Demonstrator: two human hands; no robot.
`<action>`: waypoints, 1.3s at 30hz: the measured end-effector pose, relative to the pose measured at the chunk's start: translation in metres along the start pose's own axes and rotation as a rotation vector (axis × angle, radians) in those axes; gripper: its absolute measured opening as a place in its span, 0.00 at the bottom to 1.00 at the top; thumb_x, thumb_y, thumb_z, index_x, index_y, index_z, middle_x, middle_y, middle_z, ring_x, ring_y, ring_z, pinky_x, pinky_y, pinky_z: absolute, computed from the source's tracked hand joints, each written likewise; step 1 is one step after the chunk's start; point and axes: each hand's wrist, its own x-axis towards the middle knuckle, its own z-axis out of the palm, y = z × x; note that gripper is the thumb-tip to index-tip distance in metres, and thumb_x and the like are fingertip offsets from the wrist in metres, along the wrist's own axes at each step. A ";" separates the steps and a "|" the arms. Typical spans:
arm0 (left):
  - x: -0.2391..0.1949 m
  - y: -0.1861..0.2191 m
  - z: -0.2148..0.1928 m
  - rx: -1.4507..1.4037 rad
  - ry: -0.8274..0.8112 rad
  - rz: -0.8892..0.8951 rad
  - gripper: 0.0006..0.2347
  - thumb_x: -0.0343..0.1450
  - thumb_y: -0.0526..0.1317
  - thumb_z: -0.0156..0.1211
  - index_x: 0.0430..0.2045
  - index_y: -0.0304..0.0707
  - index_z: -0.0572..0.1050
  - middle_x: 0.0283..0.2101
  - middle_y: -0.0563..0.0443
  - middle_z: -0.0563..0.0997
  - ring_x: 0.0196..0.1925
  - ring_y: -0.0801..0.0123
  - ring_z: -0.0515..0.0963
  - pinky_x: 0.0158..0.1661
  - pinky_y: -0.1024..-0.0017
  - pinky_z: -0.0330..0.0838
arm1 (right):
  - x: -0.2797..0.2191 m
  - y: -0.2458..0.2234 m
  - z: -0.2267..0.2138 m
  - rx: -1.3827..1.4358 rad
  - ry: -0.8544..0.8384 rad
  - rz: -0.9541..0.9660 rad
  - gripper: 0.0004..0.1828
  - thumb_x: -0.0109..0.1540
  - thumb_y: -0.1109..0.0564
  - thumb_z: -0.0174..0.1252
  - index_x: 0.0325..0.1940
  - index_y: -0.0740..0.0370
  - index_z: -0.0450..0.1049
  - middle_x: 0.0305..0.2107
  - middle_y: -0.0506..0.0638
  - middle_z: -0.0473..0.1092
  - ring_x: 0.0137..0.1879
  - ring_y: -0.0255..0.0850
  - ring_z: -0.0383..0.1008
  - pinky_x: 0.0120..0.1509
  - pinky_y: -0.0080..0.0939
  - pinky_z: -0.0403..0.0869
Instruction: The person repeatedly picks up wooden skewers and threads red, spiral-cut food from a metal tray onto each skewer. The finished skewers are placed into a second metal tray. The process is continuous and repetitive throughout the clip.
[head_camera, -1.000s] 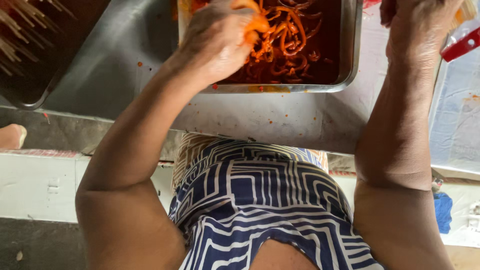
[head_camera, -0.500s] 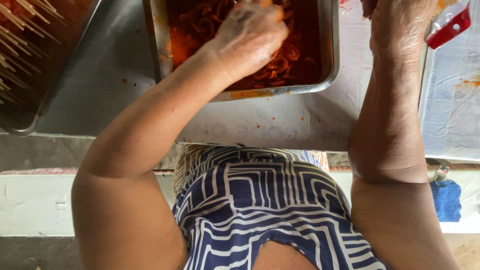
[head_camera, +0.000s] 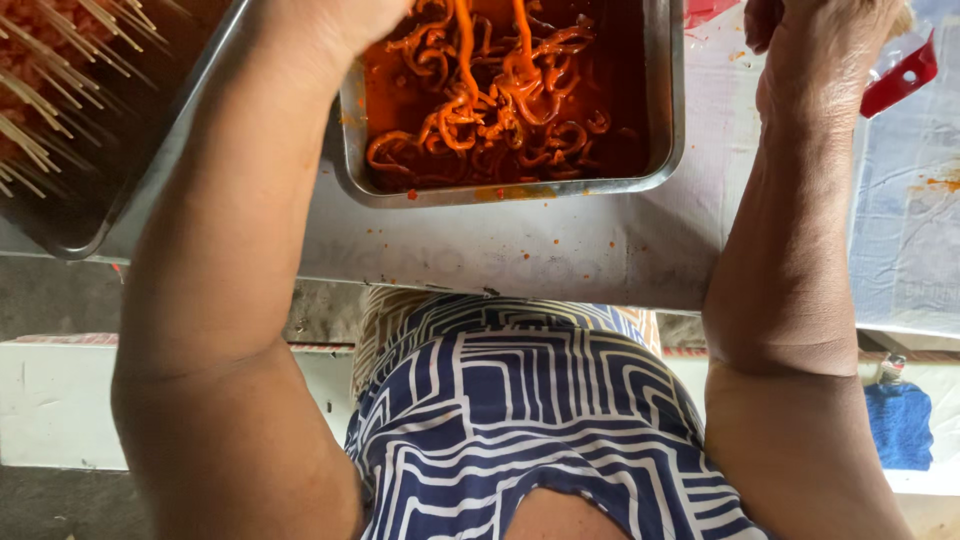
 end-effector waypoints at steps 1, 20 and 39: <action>-0.009 0.003 0.001 -0.042 -0.004 -0.009 0.06 0.73 0.37 0.60 0.33 0.32 0.79 0.26 0.35 0.80 0.25 0.51 0.80 0.26 0.55 0.74 | 0.000 0.000 0.001 0.002 -0.001 0.001 0.17 0.72 0.66 0.55 0.27 0.67 0.67 0.15 0.50 0.60 0.17 0.37 0.56 0.25 0.38 0.55; -0.044 0.017 -0.014 -0.177 -0.058 -0.094 0.06 0.73 0.38 0.62 0.32 0.32 0.78 0.25 0.36 0.80 0.25 0.50 0.80 0.26 0.54 0.72 | 0.001 -0.028 0.006 0.044 0.035 -0.010 0.14 0.67 0.68 0.54 0.26 0.66 0.66 0.15 0.50 0.60 0.17 0.37 0.56 0.24 0.37 0.55; 0.031 -0.028 0.062 0.645 0.092 0.697 0.05 0.59 0.28 0.62 0.25 0.36 0.79 0.29 0.44 0.81 0.32 0.53 0.83 0.33 0.58 0.80 | 0.007 0.008 -0.007 -0.029 0.034 -0.013 0.19 0.74 0.63 0.57 0.28 0.68 0.66 0.16 0.51 0.61 0.19 0.37 0.59 0.25 0.38 0.56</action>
